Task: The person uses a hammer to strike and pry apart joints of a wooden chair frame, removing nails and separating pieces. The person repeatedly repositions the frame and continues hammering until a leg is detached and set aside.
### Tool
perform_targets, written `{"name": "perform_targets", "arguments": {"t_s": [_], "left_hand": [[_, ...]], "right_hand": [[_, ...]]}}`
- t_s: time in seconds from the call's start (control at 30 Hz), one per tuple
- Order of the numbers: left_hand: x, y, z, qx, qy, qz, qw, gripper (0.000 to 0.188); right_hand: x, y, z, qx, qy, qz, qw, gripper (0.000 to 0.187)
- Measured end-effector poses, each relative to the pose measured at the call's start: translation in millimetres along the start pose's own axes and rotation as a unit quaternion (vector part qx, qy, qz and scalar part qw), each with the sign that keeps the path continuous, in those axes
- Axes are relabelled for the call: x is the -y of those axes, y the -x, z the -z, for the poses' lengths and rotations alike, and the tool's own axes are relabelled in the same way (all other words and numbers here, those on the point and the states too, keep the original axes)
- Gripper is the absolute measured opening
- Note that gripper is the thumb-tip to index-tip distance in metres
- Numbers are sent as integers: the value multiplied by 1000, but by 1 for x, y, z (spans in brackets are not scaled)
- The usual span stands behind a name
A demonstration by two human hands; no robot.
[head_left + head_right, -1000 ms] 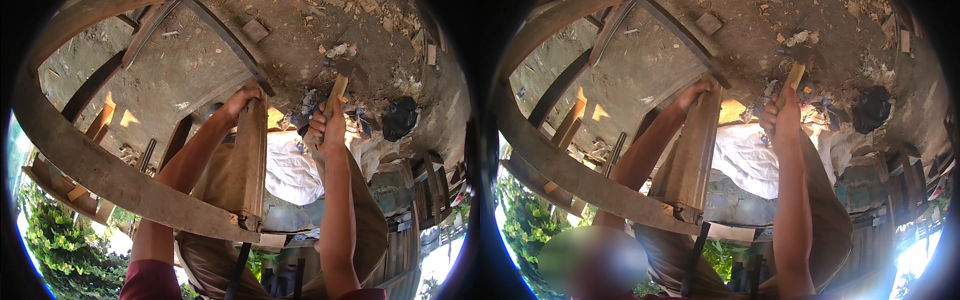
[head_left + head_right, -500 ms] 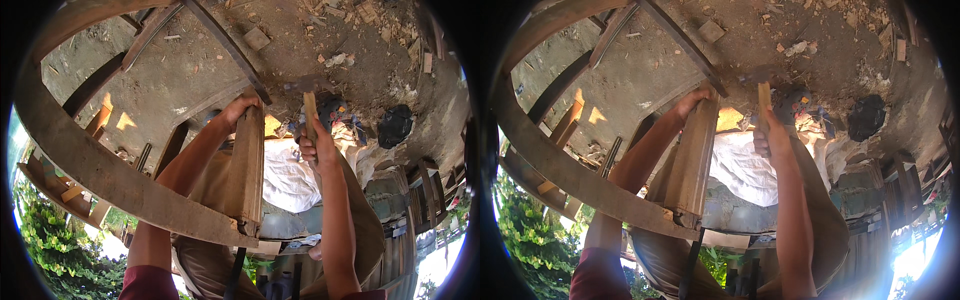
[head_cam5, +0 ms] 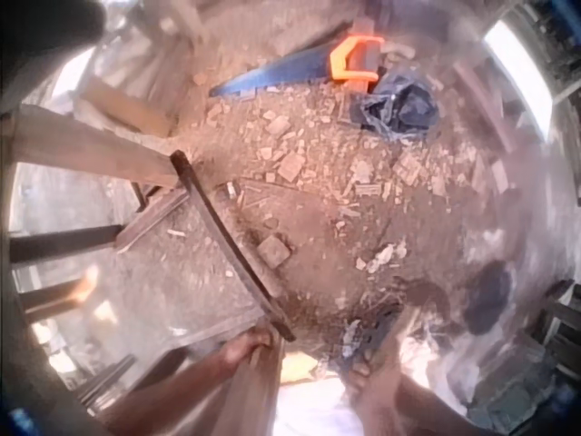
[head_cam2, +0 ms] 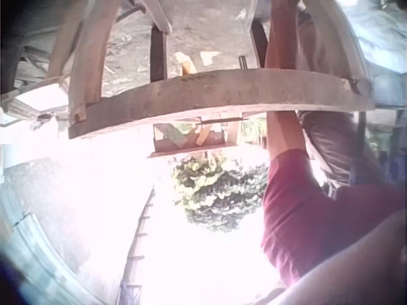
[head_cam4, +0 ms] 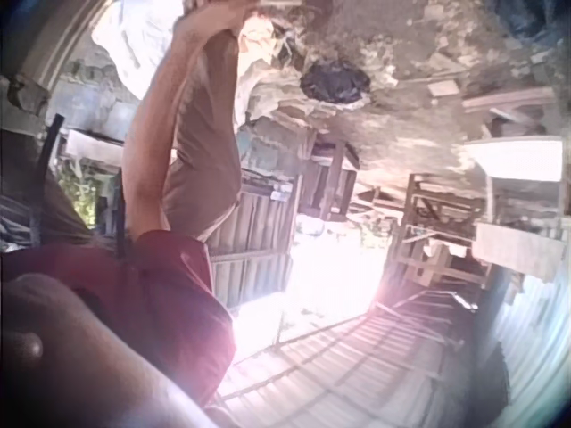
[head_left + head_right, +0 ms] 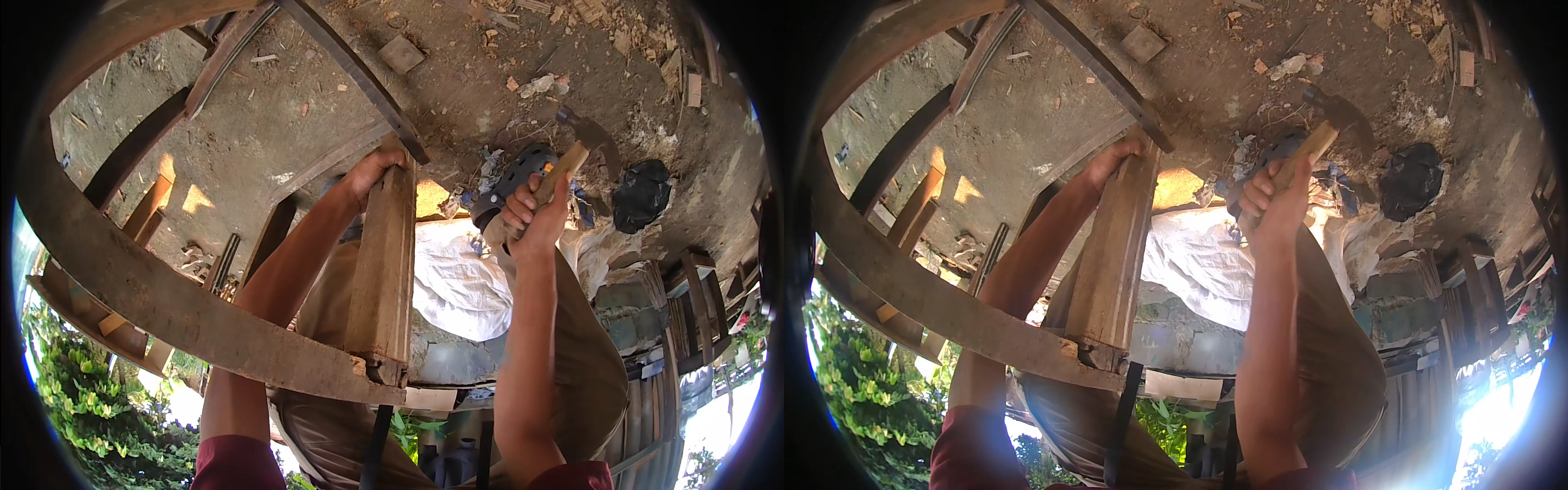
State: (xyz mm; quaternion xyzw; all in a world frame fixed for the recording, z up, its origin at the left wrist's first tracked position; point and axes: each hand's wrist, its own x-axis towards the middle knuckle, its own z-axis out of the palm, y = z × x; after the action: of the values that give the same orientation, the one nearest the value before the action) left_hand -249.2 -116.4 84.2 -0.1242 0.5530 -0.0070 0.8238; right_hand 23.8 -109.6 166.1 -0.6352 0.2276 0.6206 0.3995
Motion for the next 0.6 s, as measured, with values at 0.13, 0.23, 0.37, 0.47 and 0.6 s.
{"name": "perform_targets", "arguments": {"t_s": [0.13, 0.23, 0.37, 0.47, 0.6], "left_hand": [[7, 6, -11, -23, 4, -26, 999, 33], [5, -10, 0, -18, 26, -48, 998, 32], [-3, 0, -2, -26, 4, -33, 999, 33], [2, -1, -12, -31, -20, -36, 999, 34], [2, 1, -8, -53, -5, -42, 998, 33]], "right_hand": [[-51, 19, 1, 23, 279, -260, 924, 54], [-9, 16, -6, 8, 163, -174, 971, 54], [-27, 12, -16, -31, 101, -67, 992, 52], [-46, 23, 4, 8, 188, -313, 931, 50], [-6, 11, 14, -11, 125, -121, 985, 52]]}}
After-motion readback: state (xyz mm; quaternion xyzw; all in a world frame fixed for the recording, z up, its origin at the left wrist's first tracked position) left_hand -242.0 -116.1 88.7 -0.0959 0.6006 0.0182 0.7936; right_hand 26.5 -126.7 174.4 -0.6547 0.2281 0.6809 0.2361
